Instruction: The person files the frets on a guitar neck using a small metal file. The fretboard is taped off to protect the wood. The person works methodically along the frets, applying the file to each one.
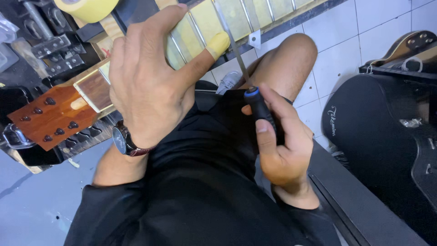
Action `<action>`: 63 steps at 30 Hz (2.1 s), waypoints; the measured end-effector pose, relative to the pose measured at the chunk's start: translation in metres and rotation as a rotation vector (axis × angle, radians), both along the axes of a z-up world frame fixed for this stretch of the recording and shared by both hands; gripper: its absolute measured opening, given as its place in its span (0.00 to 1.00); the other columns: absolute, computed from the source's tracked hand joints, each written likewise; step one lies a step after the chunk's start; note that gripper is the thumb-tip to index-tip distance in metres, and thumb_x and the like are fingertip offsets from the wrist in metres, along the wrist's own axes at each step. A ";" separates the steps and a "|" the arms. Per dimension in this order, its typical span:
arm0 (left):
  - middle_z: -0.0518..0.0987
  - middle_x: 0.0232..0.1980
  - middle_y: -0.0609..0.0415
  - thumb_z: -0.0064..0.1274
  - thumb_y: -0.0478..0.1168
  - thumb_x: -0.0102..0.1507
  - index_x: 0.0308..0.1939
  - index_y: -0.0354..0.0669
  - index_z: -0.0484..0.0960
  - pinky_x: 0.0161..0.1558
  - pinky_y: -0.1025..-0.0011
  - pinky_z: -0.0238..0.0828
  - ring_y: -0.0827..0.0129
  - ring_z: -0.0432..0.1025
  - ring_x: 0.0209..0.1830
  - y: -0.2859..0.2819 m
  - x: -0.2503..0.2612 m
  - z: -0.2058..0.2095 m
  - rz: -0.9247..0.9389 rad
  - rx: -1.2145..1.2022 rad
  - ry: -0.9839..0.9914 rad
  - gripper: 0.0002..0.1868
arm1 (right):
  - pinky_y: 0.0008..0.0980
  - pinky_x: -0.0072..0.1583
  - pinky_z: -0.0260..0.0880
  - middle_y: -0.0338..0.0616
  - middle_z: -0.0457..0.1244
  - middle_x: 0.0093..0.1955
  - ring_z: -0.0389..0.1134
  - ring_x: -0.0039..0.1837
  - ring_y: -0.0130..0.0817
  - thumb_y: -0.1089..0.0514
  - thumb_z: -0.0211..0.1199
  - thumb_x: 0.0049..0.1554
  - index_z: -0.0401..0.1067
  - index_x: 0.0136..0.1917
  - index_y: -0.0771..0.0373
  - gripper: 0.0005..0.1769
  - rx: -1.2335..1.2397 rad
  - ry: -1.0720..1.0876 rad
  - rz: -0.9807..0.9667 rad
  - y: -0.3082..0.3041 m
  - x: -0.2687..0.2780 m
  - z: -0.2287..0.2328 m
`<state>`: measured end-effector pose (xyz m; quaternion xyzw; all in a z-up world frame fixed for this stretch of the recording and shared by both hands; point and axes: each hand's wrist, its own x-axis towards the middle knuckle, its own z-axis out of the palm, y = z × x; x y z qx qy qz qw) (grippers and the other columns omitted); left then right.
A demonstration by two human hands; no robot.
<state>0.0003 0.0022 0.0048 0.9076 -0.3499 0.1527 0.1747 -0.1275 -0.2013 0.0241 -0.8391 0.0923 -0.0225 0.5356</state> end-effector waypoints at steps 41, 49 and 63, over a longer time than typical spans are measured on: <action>0.77 0.66 0.42 0.62 0.38 0.83 0.60 0.54 0.85 0.39 0.51 0.57 0.42 0.73 0.47 -0.002 -0.001 -0.001 0.012 -0.013 0.006 0.04 | 0.37 0.58 0.76 0.56 0.71 0.53 0.74 0.52 0.40 0.64 0.50 0.75 0.63 0.78 0.74 0.21 -0.182 -0.126 0.142 -0.004 0.008 0.010; 0.75 0.67 0.42 0.67 0.39 0.82 0.58 0.54 0.89 0.39 0.51 0.55 0.41 0.71 0.46 -0.003 -0.001 0.001 0.018 -0.032 0.038 0.03 | 0.39 0.61 0.77 0.56 0.72 0.53 0.73 0.52 0.40 0.68 0.53 0.75 0.62 0.79 0.73 0.21 -0.173 -0.171 0.154 -0.002 0.028 0.004; 0.78 0.65 0.38 0.58 0.41 0.79 0.54 0.59 0.85 0.39 0.50 0.62 0.41 0.75 0.51 -0.006 0.001 0.006 0.003 -0.063 -0.011 0.03 | 0.31 0.63 0.75 0.52 0.73 0.51 0.76 0.54 0.34 0.60 0.51 0.69 0.67 0.75 0.70 0.24 0.001 0.002 -0.077 -0.001 -0.004 -0.012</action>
